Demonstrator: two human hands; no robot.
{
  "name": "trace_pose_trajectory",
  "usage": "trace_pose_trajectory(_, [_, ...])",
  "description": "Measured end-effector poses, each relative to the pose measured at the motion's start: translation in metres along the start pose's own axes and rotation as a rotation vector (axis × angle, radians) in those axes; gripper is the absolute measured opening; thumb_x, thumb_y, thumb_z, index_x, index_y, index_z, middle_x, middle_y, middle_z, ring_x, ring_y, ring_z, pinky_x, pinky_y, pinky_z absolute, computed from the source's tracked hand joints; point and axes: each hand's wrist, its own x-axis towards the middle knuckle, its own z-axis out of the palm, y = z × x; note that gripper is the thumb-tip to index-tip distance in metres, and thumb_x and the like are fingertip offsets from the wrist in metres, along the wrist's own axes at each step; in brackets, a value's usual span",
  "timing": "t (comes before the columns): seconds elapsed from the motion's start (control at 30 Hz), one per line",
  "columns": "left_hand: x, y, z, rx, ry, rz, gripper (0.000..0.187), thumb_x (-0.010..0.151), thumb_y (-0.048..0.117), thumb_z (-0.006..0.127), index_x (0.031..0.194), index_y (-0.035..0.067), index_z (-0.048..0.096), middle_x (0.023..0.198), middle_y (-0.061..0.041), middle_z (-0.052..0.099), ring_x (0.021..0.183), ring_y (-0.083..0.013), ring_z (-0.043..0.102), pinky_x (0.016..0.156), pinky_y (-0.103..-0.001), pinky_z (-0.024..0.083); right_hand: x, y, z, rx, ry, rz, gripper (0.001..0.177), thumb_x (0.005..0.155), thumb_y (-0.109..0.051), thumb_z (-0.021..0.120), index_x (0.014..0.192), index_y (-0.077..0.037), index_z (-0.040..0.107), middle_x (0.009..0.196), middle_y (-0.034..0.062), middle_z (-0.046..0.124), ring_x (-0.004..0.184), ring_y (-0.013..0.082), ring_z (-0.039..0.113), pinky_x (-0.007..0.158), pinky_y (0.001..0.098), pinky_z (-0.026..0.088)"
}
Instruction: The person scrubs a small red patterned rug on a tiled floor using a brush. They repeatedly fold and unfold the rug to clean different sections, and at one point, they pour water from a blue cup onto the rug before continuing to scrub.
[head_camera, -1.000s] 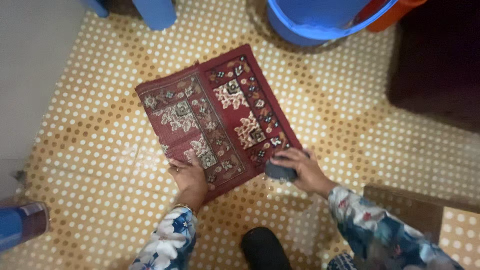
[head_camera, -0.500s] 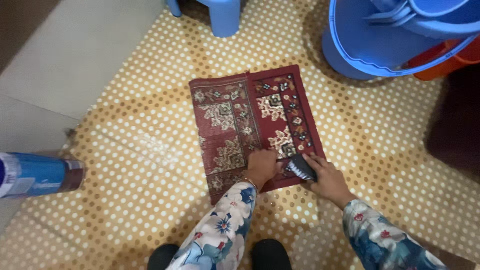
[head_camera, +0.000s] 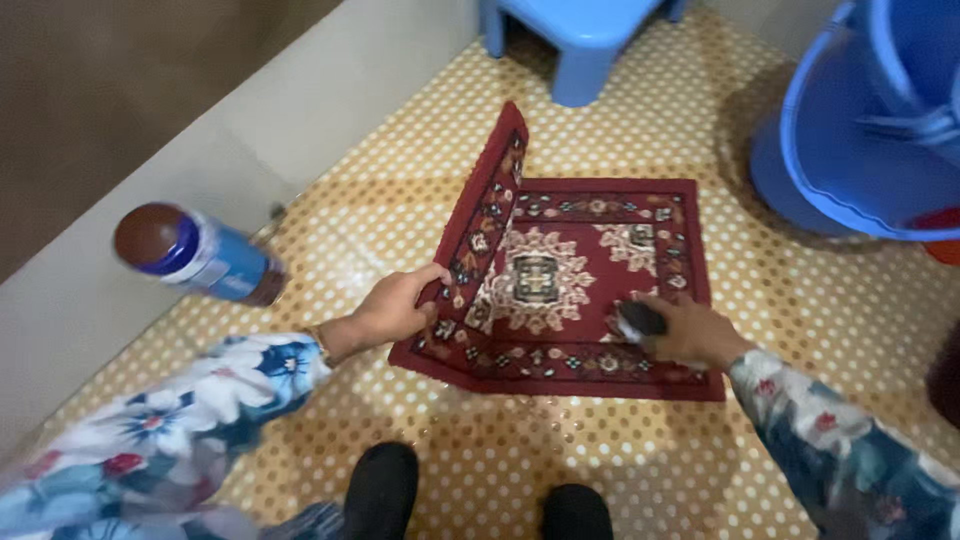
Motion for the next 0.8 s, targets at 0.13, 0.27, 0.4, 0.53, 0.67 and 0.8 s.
trace_pose_trajectory(0.13, [-0.018,-0.057,0.021,-0.004,0.257,0.135,0.033,0.079,0.006,0.066,0.11,0.012,0.057,0.091,-0.018,0.07,0.089,-0.0424,0.067,0.076,-0.051,0.052,0.016,-0.1,-0.058,-0.025,0.058,-0.054,0.085,0.079,-0.082,0.054,0.155,-0.047,0.036,0.15,0.0249,0.04,0.128,0.0472,0.054,0.102,0.0531,0.051])
trace_pose_trajectory(0.27, [-0.03,-0.107,0.04,0.0,0.306,0.004,0.031,0.08,0.007,0.067,0.109,0.012,0.058,0.091,-0.019,0.071,0.093,-0.0432,0.066,0.079,-0.052,0.05,0.027,-0.188,-0.056,0.024,0.317,-0.167,0.078,0.084,-0.074,0.057,0.153,-0.038,0.047,0.132,0.0235,0.052,0.119,0.044,0.061,0.097,0.0533,0.053])
trace_pose_trajectory(0.4, [-0.057,-0.148,0.065,-0.116,0.366,-0.035,0.031,0.076,0.007,0.07,0.104,0.009,0.056,0.095,-0.021,0.068,0.094,-0.0448,0.065,0.078,-0.053,0.05,0.048,-0.255,-0.013,0.373,0.696,-0.323,0.072,0.09,-0.054,0.07,0.152,-0.023,0.052,0.134,0.0293,0.045,0.119,0.0489,0.056,0.098,0.0522,0.051])
trace_pose_trajectory(0.53, [-0.058,-0.172,0.083,-0.181,0.284,-0.25,0.041,0.084,0.012,0.07,0.12,0.014,0.052,0.094,-0.022,0.07,0.094,-0.0453,0.066,0.08,-0.054,0.051,0.036,-0.335,0.048,0.801,0.507,-0.078,0.084,0.082,-0.041,0.069,0.158,-0.028,0.034,0.143,0.0256,0.036,0.113,0.0413,0.06,0.092,0.0441,0.057])
trace_pose_trajectory(0.67, [-0.06,-0.178,0.078,-0.123,0.16,-0.365,0.057,0.085,0.013,0.07,0.132,0.013,0.038,0.094,-0.024,0.07,0.093,-0.0458,0.067,0.08,-0.056,0.05,-0.008,-0.41,0.1,0.29,0.524,-0.338,0.089,0.065,-0.033,0.084,0.147,-0.034,0.05,0.145,0.0215,0.046,0.114,0.0381,0.06,0.091,0.049,0.054])
trace_pose_trajectory(0.8, [-0.056,-0.177,0.078,-0.032,0.05,-0.439,0.052,0.086,0.018,0.073,0.125,0.012,0.039,0.094,-0.022,0.07,0.092,-0.0455,0.068,0.077,-0.056,0.051,0.022,-0.336,0.105,-0.094,0.523,-0.421,0.081,0.067,-0.034,0.083,0.144,-0.029,0.058,0.141,0.0197,0.055,0.101,0.0385,0.062,0.075,0.0524,0.055])
